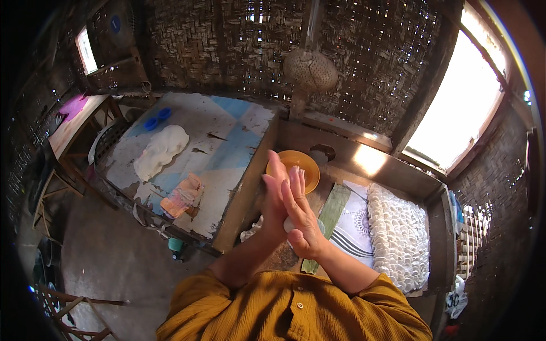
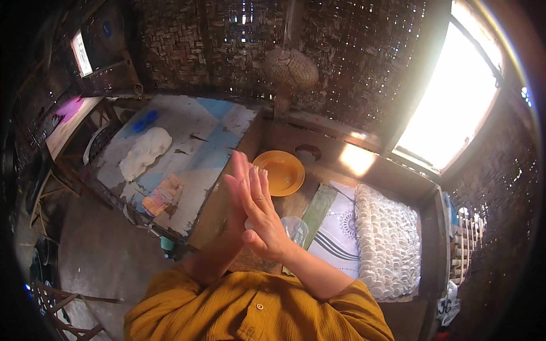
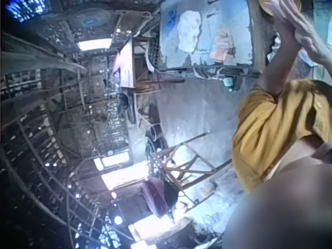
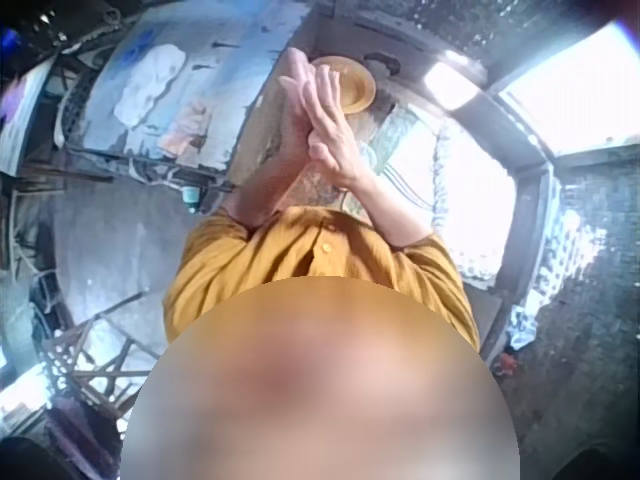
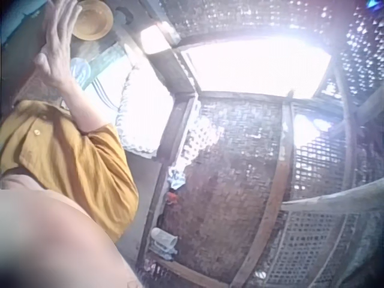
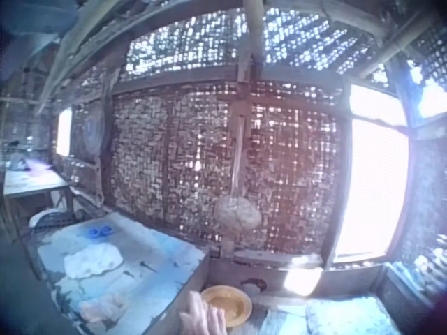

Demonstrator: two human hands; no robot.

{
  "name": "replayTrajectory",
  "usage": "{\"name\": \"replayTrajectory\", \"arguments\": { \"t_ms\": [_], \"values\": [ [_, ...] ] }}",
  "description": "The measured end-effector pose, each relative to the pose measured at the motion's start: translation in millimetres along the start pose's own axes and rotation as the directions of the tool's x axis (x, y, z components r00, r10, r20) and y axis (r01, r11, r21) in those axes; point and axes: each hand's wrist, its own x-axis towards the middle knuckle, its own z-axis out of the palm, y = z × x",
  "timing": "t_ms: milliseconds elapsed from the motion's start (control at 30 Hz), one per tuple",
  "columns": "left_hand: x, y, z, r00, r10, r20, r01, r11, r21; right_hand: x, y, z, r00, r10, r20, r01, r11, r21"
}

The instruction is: The person repeatedly scoops small portions of white dough from a bowl, rolls them between the palms, and places the shaped pieces onto a patterned tray. The process is continuous and repetitive throughout the clip.

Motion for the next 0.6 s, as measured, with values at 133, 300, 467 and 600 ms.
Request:
{"name": "replayTrajectory", "arguments": {
  "t_ms": [133,300,467,600],
  "values": [
    [-11.1,-0.6,13.0,0.971,-0.239,-0.033,0.214,0.915,-0.344,1.0,16.2,-6.3,0.979,0.165,-0.118,-0.161,0.986,0.04],
    [-21.3,-10.3,15.3,0.964,-0.252,0.09,0.255,0.967,-0.022,-8.0,30.4,-11.2,0.988,-0.045,-0.15,0.034,0.997,-0.073],
    [-35.4,-13.2,5.8,0.946,-0.309,0.099,0.325,0.899,-0.293,-18.3,13.8,-19.5,0.977,0.208,-0.052,-0.214,0.937,-0.277],
    [-57.3,-29.9,9.5,0.945,-0.29,0.15,0.313,0.935,-0.166,-29.3,-5.8,-16.9,0.975,-0.22,-0.006,0.197,0.881,-0.43]
  ]
}}
